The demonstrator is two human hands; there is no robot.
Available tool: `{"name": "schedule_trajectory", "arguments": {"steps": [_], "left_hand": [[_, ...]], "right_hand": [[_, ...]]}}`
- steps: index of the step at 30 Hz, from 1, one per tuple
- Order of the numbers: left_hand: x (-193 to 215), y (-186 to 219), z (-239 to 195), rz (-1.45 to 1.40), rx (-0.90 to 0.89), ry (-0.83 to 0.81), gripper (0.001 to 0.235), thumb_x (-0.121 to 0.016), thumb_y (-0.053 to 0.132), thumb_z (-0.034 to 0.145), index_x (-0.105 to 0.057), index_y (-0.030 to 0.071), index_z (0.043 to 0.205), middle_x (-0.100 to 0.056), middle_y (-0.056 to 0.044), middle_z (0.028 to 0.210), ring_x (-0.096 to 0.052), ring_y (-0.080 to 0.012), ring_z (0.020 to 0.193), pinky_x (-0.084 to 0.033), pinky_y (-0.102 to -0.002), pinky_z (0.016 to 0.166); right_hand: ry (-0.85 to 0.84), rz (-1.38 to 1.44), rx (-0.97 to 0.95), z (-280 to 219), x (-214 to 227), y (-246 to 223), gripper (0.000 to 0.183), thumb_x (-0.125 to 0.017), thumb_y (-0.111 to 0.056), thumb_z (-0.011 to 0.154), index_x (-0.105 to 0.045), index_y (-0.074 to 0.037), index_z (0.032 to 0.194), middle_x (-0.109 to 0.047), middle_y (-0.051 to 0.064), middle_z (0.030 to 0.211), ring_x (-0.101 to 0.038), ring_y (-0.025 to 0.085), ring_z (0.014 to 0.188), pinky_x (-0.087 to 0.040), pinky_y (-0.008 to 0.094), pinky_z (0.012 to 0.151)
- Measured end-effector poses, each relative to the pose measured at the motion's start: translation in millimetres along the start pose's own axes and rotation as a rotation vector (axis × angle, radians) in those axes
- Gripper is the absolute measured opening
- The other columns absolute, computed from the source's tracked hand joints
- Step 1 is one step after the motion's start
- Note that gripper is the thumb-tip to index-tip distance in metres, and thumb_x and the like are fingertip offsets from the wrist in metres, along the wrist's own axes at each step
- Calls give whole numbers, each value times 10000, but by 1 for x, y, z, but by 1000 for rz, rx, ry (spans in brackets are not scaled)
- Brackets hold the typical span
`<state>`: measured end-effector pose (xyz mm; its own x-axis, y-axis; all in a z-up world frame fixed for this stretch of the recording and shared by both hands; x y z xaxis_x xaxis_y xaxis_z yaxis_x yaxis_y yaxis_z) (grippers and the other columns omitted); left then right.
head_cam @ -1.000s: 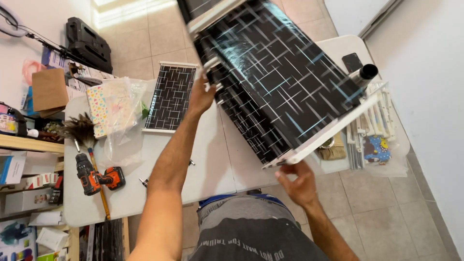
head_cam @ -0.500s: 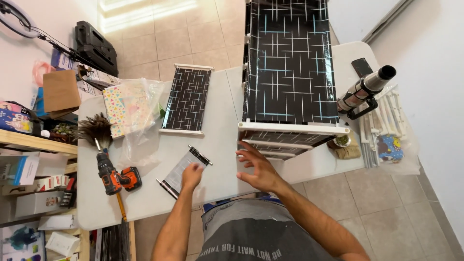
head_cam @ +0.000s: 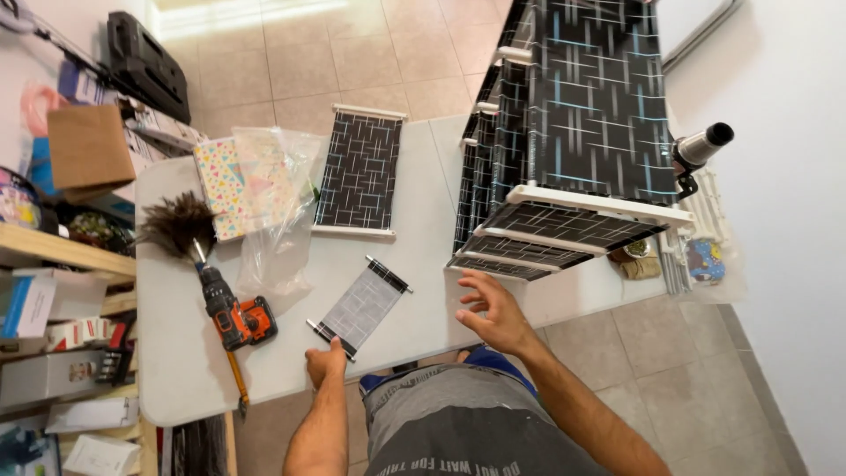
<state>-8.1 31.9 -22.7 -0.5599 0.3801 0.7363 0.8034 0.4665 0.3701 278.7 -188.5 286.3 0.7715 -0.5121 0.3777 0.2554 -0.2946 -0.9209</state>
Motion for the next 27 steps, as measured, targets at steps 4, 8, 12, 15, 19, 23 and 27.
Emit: {"name": "schedule_trajectory", "arguments": {"steps": [4, 8, 12, 15, 19, 23, 27], "left_hand": [[-13, 10, 14, -5, 25, 2, 629, -801, 499, 841, -569, 118, 1285, -702, -138, 1149, -714, -357, 1093, -588, -531, 853], [3, 15, 8, -24, -6, -57, 375, -772, 282, 874, -651, 61, 1151, -732, -159, 1021, -738, -387, 1017, -597, -516, 816], [1, 6, 21, -81, -29, -134, 334, -732, 284, 835, -732, 62, 1085, -751, -172, 952, -747, -397, 969, -597, -524, 777], [4, 8, 5, -221, -67, -243, 417, -675, 307, 792, -721, 89, 1146, -736, -162, 994, -730, -381, 998, -575, -518, 828], [15, 47, -40, -494, -241, -455, 412, -682, 183, 825, -707, -31, 1177, -722, -299, 1015, -743, -398, 899, -628, -475, 692], [26, 95, -111, -594, -354, -697, 493, -724, 149, 882, -613, -134, 1270, -666, -374, 1120, -732, -409, 930, -641, -450, 674], [-7, 123, -142, -574, -667, -895, 595, -797, 138, 853, -549, -186, 1285, -609, -439, 1201, -671, -496, 1041, -622, -514, 771]], "right_hand": [[-30, -32, -94, -15, 1, 14, 560, -854, -107, 799, -661, -12, 1316, -551, 222, 1458, -751, 343, 1043, -635, 390, 861], [-120, -139, -234, -32, -3, 8, 484, -813, -88, 824, -686, -26, 1287, -636, 182, 1367, -751, 321, 1057, -623, 386, 887], [-318, -266, -261, -36, -18, -6, 463, -778, -117, 857, -686, -52, 1306, -690, 199, 1287, -736, 370, 1092, -602, 440, 929], [-419, -271, -255, -36, -28, -2, 457, -762, -107, 860, -686, -77, 1310, -719, 193, 1260, -725, 357, 1101, -575, 453, 961], [-397, -262, -259, -22, -40, 8, 493, -785, -135, 859, -672, -79, 1336, -746, 179, 1229, -740, 332, 1086, -579, 435, 953], [-346, -281, -184, 3, -66, 13, 486, -760, -217, 895, -633, -45, 1332, -741, 192, 1218, -719, 349, 1113, -588, 450, 932], [-302, -565, 52, 30, -105, 3, 573, -671, -456, 960, -583, -57, 1361, -710, 164, 1241, -708, 322, 1124, -578, 448, 947]]}}
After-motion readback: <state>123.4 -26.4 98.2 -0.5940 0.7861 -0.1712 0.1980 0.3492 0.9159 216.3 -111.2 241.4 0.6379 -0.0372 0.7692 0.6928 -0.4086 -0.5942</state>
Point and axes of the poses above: each hand's wrist, its own z-axis towards the middle knuckle, its own x-axis out of the back of the hand, y = z × x, the point moved 4 cm from there along z, towards the middle knuckle
